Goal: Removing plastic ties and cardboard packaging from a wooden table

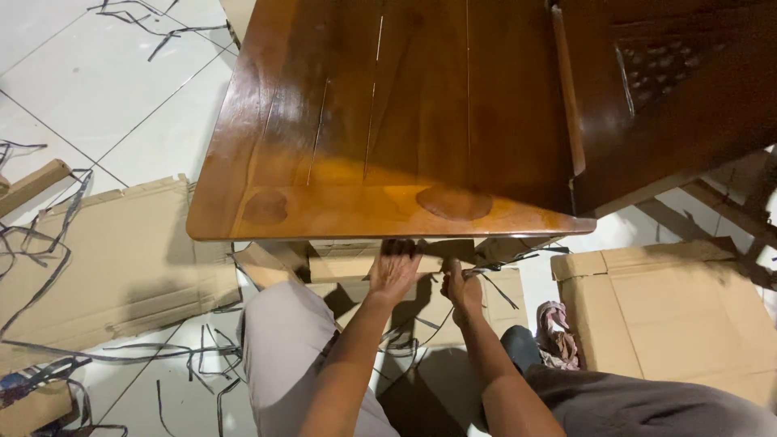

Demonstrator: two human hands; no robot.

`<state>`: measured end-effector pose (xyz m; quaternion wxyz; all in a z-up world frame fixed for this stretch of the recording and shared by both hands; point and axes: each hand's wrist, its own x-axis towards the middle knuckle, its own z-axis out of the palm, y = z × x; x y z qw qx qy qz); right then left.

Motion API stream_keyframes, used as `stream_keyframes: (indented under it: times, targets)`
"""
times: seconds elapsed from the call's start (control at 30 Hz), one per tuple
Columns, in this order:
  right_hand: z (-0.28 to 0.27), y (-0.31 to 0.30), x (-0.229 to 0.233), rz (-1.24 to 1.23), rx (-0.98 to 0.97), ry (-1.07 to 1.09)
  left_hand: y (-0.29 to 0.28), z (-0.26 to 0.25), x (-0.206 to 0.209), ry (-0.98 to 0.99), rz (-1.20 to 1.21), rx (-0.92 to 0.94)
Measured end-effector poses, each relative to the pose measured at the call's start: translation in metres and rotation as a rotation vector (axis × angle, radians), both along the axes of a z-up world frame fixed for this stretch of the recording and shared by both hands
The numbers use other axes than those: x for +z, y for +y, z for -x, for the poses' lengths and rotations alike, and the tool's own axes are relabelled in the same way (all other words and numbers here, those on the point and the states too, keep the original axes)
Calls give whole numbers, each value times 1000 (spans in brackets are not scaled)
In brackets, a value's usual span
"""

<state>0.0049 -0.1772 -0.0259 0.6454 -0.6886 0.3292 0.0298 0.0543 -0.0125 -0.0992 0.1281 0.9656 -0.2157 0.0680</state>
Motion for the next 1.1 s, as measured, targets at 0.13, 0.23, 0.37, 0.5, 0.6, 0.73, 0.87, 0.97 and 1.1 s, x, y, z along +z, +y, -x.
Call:
stream_keyframes:
  times: [0.13, 0.23, 0.37, 0.5, 0.6, 0.73, 0.87, 0.97, 1.1]
  targets:
    - [-19, -4, -24, 17, 12, 103, 5, 4, 34, 263, 38, 19]
    - [-33, -2, -35, 18, 22, 151, 9, 2, 68, 114, 42, -27]
    - [-50, 5, -29, -60, -5, 239, -4, -9, 56, 344, -286, -118]
    - [-65, -7, -72, -63, 5, 221, -7, -10, 50, 857, 698, 269]
    - [-66, -5, -78, -133, -83, 190, 0, -18, 53, 245, 70, 39]
    - [-65, 1, -50, -140, -135, 202, -11, -13, 40, 85, -69, -1]
    - [-65, 2, -64, -107, -228, 207, -42, -27, 53, 94, -143, -101]
    - [-65, -15, -70, -427, -173, 160, -33, -29, 74, 790, 314, 54]
    - [-55, -13, -51, 397, 452, 213, -43, -37, 17, 686, 28, -57]
